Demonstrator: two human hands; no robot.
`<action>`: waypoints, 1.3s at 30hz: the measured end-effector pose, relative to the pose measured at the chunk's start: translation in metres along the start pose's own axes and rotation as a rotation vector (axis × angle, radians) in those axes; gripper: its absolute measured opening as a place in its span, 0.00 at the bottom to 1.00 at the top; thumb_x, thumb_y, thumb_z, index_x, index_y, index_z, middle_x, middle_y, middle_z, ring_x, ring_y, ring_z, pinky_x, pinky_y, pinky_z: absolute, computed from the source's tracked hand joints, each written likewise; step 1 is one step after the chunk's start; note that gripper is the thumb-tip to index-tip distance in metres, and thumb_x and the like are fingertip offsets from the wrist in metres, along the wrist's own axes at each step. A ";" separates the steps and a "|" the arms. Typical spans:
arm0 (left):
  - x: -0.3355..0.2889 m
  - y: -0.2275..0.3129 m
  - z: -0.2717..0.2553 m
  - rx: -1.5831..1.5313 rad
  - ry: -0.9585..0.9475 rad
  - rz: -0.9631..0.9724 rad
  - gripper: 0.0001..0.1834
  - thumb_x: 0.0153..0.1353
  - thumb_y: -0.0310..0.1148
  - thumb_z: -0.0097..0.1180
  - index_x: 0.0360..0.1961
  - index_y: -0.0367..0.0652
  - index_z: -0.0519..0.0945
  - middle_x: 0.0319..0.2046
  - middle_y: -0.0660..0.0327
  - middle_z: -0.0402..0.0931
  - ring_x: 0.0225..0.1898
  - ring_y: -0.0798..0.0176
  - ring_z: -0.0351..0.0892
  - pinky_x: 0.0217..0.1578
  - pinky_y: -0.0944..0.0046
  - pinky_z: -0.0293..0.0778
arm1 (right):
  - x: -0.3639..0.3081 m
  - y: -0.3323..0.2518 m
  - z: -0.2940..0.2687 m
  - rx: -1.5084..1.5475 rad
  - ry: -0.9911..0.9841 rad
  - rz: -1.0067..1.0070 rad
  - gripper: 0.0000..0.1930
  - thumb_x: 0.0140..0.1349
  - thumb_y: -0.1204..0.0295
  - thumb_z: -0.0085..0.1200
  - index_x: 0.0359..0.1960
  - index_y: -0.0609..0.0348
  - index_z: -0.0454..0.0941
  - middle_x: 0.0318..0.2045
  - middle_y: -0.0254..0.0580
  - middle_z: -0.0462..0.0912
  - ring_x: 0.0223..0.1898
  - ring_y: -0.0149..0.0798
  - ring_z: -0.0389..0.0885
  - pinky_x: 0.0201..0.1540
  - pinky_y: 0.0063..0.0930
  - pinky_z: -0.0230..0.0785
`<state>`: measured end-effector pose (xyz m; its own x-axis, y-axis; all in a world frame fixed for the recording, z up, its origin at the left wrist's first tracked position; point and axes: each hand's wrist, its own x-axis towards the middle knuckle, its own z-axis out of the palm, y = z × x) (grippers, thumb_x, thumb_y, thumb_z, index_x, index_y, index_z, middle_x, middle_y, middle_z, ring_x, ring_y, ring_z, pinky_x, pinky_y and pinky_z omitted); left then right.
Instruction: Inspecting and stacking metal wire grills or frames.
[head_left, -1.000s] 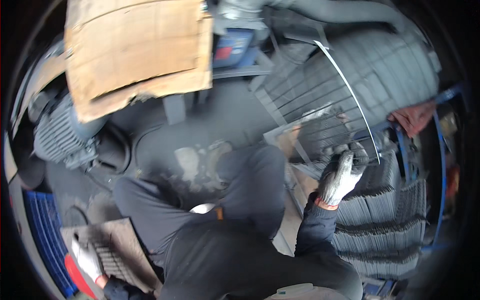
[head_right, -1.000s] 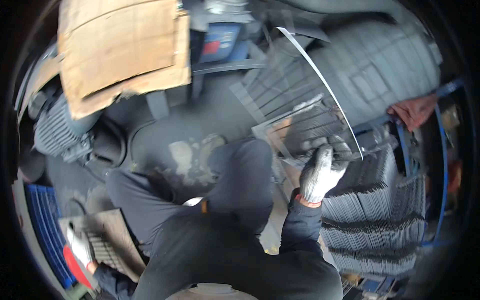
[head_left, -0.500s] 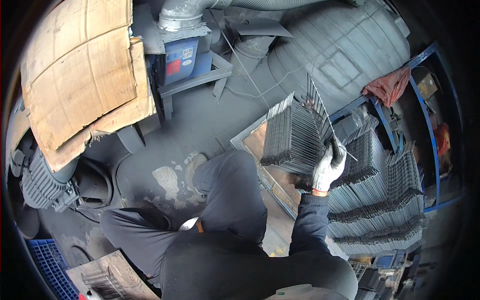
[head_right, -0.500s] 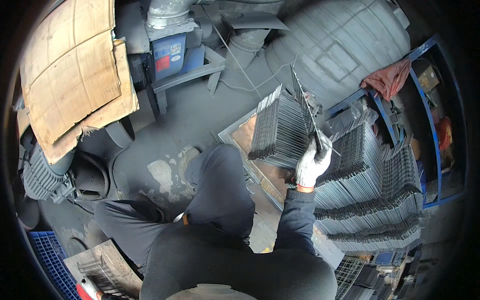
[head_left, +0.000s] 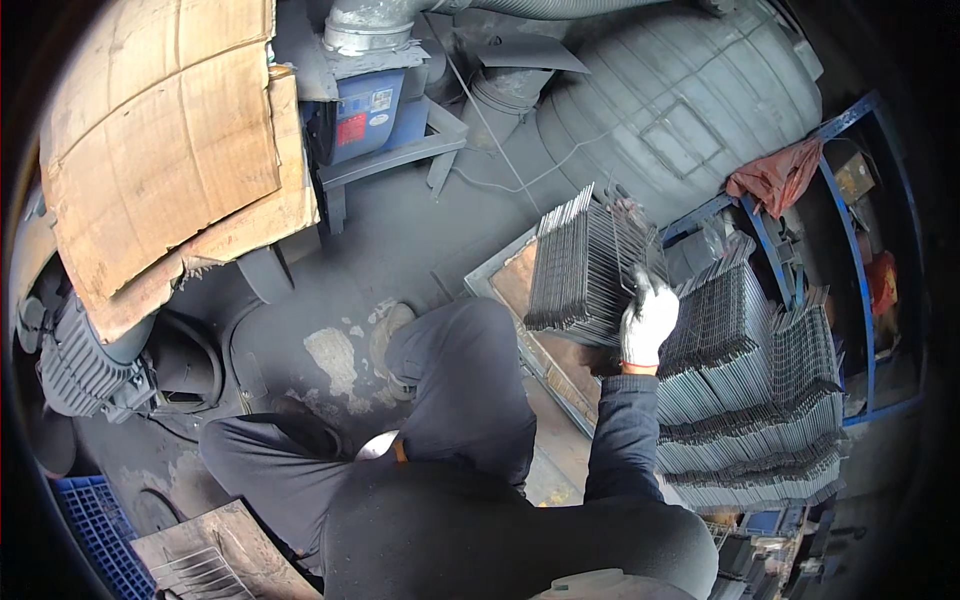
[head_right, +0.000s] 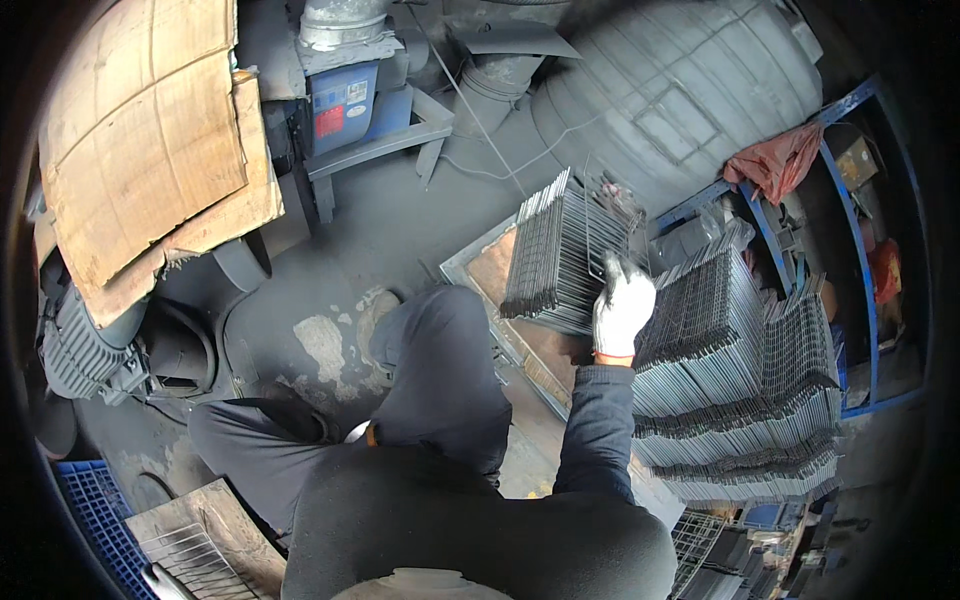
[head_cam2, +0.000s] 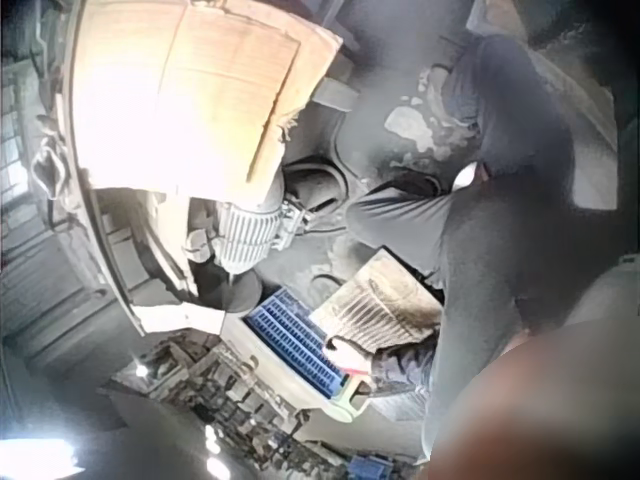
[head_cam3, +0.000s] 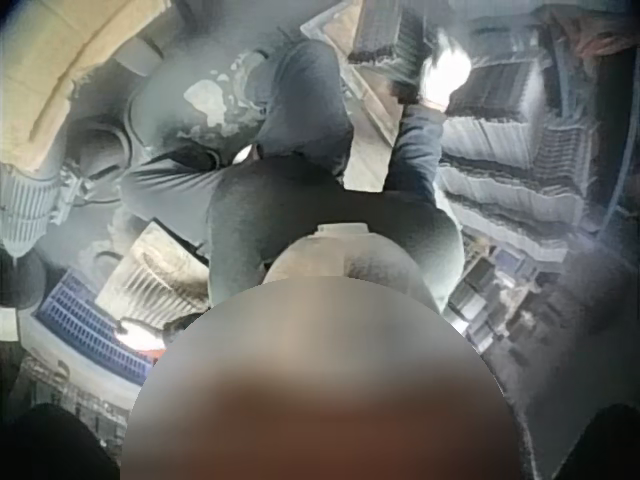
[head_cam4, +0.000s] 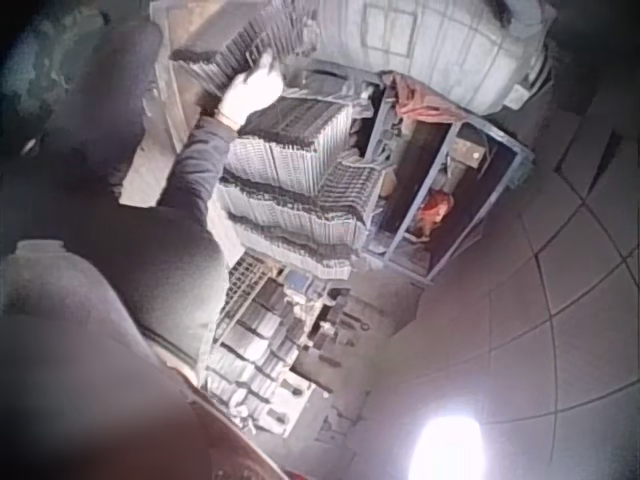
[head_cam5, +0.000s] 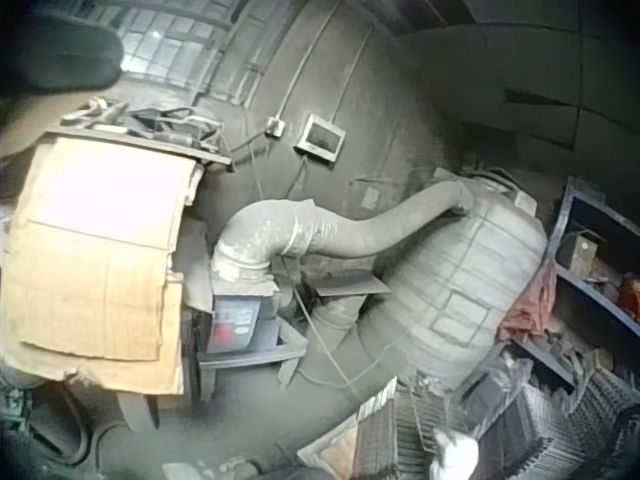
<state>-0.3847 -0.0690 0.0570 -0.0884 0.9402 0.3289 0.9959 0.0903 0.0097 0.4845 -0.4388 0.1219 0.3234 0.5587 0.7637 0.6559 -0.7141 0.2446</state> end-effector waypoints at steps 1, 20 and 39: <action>0.005 0.008 -0.012 -0.031 0.056 0.094 0.17 0.79 0.41 0.52 0.46 0.37 0.84 0.41 0.46 0.83 0.43 0.45 0.82 0.48 0.51 0.79 | -0.003 0.000 0.000 -0.002 -0.004 -0.001 0.27 0.52 0.87 0.54 0.54 0.51 0.86 0.46 0.49 0.89 0.43 0.55 0.87 0.48 0.47 0.78; 0.025 0.422 -0.108 -0.819 -0.080 0.876 0.13 0.61 0.25 0.64 0.48 0.37 0.85 0.41 0.45 0.86 0.42 0.38 0.86 0.47 0.48 0.81 | 0.031 -0.303 -0.057 1.799 -0.607 0.602 0.24 0.70 0.82 0.60 0.67 0.62 0.77 0.62 0.44 0.83 0.61 0.40 0.82 0.65 0.34 0.74; 0.022 0.472 0.057 -1.722 -1.481 -0.160 0.15 0.75 0.33 0.65 0.55 0.37 0.76 0.38 0.62 0.83 0.33 0.72 0.83 0.32 0.68 0.83 | 0.057 -0.334 0.061 1.834 -1.124 1.108 0.11 0.75 0.70 0.61 0.53 0.60 0.84 0.39 0.33 0.89 0.34 0.27 0.86 0.36 0.22 0.78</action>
<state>0.0820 0.0135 0.0148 0.7163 0.5367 -0.4459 -0.0175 0.6527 0.7574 0.3257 -0.1427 0.0473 0.5007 0.7522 -0.4283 -0.4538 -0.1933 -0.8699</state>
